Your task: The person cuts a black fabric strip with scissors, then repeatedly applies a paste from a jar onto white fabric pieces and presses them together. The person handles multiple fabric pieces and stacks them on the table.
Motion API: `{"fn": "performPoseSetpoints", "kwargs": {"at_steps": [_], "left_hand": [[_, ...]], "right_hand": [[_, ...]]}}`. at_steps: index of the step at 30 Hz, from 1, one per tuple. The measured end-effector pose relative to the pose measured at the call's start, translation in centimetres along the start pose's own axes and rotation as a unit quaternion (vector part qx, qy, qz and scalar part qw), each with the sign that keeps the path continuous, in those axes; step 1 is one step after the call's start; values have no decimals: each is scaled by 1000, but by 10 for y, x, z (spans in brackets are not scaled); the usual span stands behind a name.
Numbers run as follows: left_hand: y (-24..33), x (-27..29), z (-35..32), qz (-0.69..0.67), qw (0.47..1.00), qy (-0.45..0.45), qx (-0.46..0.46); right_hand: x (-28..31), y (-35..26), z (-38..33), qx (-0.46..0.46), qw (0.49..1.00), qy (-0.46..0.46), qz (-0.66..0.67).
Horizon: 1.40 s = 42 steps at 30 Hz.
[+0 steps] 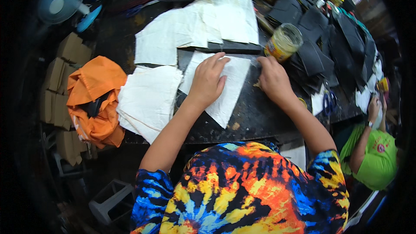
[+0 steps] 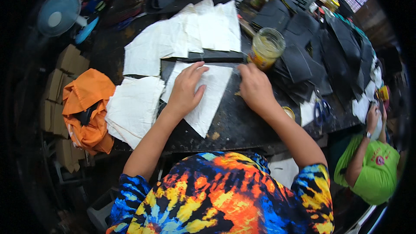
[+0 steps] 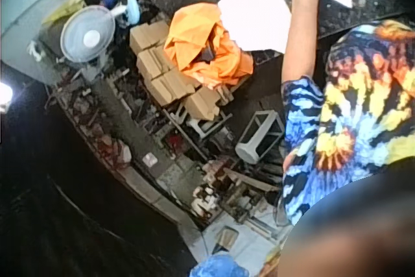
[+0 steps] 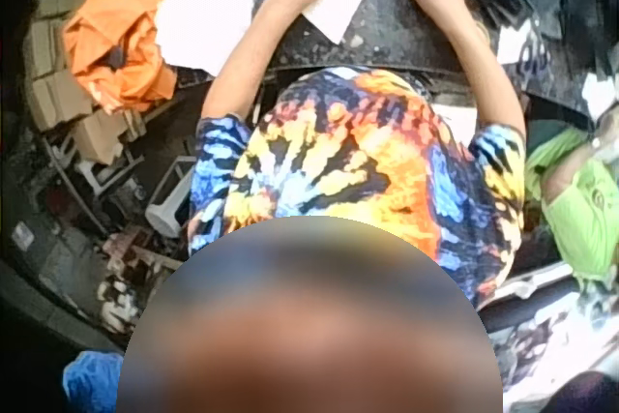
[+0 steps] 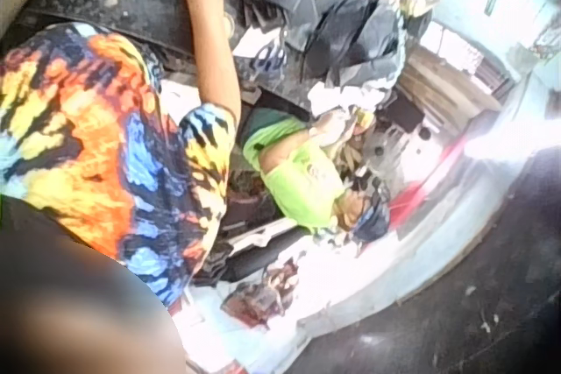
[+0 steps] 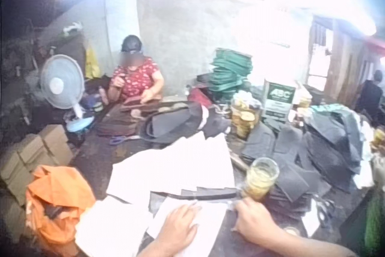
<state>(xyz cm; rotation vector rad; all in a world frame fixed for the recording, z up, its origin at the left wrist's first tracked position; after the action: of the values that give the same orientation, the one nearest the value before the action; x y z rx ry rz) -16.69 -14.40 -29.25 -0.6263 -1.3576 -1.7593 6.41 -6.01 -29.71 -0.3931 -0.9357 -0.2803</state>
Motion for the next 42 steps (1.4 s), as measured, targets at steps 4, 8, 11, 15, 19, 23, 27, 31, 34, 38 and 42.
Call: {"fn": "performPoseSetpoints", "kwargs": {"at_steps": [4, 8, 11, 15, 19, 23, 27, 31, 34, 38, 42], "left_hand": [[-20, 36, -2, 40, 978, 30, 203], [-27, 41, 1, 5, 962, -78, 260], [-20, 41, -1, 15, 983, 48, 176], [-29, 48, -3, 49, 964, 5, 260], [-21, 53, -6, -50, 977, -67, 196], [-15, 80, -3, -246, 952, -88, 157], [-72, 169, 33, -342, 921, -9, 187], [-160, 224, 67, -313, 893, 37, 321], [-203, 201, 72, -229, 890, 37, 393], [-219, 172, 72, 79, 908, 81, 402], [-204, 161, 91, 223, 917, 106, 313]], "right_hand": [[32, -28, -6, -53, 994, 23, 88], [39, -60, -13, -99, 976, 35, 190], [32, -73, -18, -124, 965, 36, 229], [20, -75, -26, -159, 956, 69, 238], [13, -76, -32, -117, 971, 60, 199], [15, -78, -36, -145, 962, 60, 224], [19, -82, -34, -151, 963, 48, 220], [22, -86, -30, -153, 964, 46, 215], [24, -89, -29, -155, 965, 42, 209], [26, -91, -27, -159, 965, 33, 207], [30, -95, -25, -163, 968, 16, 190]]}}
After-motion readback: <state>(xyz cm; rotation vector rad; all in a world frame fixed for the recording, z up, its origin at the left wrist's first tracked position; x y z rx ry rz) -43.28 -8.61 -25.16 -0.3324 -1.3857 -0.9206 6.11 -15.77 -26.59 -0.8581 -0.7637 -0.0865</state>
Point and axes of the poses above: each hand's wrist, its own z-axis towards the middle knuckle, its own x-axis out of the back of the hand, y = z × x, the point moved 2 cm from there along z, towards the middle knuckle, and after that the axes turned 15 degrees about x, right-handed, at the moved point
